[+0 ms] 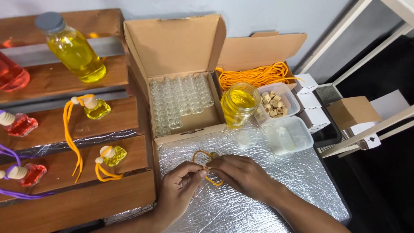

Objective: Assembling small car perfume diffusers by threading cords through wooden caps and attaching them to glass bottles.

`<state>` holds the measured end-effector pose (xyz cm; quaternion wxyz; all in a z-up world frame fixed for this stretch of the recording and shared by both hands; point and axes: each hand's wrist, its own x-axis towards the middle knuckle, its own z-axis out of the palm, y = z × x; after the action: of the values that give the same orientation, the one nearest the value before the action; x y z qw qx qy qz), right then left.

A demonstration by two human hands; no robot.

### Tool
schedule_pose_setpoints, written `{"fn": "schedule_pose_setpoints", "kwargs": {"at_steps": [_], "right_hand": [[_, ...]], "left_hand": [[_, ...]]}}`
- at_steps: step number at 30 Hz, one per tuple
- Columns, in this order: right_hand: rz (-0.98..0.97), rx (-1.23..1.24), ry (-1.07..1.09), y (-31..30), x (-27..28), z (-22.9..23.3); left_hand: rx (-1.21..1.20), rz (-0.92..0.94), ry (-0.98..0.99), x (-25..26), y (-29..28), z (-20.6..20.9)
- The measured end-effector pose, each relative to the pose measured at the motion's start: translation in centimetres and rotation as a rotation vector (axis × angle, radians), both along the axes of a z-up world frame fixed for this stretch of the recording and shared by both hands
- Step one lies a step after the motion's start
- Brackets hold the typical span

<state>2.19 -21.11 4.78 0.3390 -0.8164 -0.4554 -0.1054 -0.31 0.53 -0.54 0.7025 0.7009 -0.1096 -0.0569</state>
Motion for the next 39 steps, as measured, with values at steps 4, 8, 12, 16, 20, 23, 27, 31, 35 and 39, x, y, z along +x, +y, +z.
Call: {"fn": "schedule_pose_setpoints", "kwargs": {"at_steps": [4, 8, 12, 16, 20, 23, 27, 31, 35, 39], "right_hand": [[0.029, 0.083, 0.177, 0.2, 0.0, 0.9], [0.043, 0.171, 0.269, 0.1, 0.2, 0.3], [0.023, 0.241, 0.325, 0.0, 0.3, 0.3], [-0.016, 0.324, 0.391, -0.4, -0.2, 0.1], [0.003, 0.322, 0.374, -0.6, -0.3, -0.3], [0.000, 0.299, 0.337, -0.5, -0.2, -0.3], [0.016, 0.279, 0.286, -0.5, -0.1, -0.6], [0.039, 0.283, 0.290, -0.3, -0.1, -0.1], [0.022, 0.294, 0.307, -0.2, -0.3, 0.2], [0.013, 0.281, 0.317, -0.2, -0.2, 0.3]], "left_hand": [[-0.030, -0.015, 0.074, 0.2, -0.2, 0.3], [-0.052, -0.042, -0.012, 0.2, -0.2, 0.5], [-0.068, -0.062, -0.054, 0.4, -0.3, 0.6], [-0.039, -0.062, -0.072, 0.4, -0.2, 0.5], [-0.039, -0.091, -0.131, 0.4, -0.2, 0.7], [-0.018, -0.101, -0.164, 0.4, -0.2, 0.8], [-0.007, -0.116, -0.150, 0.3, -0.2, 0.6], [0.011, -0.117, -0.164, 0.3, -0.2, 0.6], [0.004, -0.123, -0.180, 0.3, -0.2, 0.4], [-0.008, -0.127, -0.173, 0.4, -0.2, 0.5]]}}
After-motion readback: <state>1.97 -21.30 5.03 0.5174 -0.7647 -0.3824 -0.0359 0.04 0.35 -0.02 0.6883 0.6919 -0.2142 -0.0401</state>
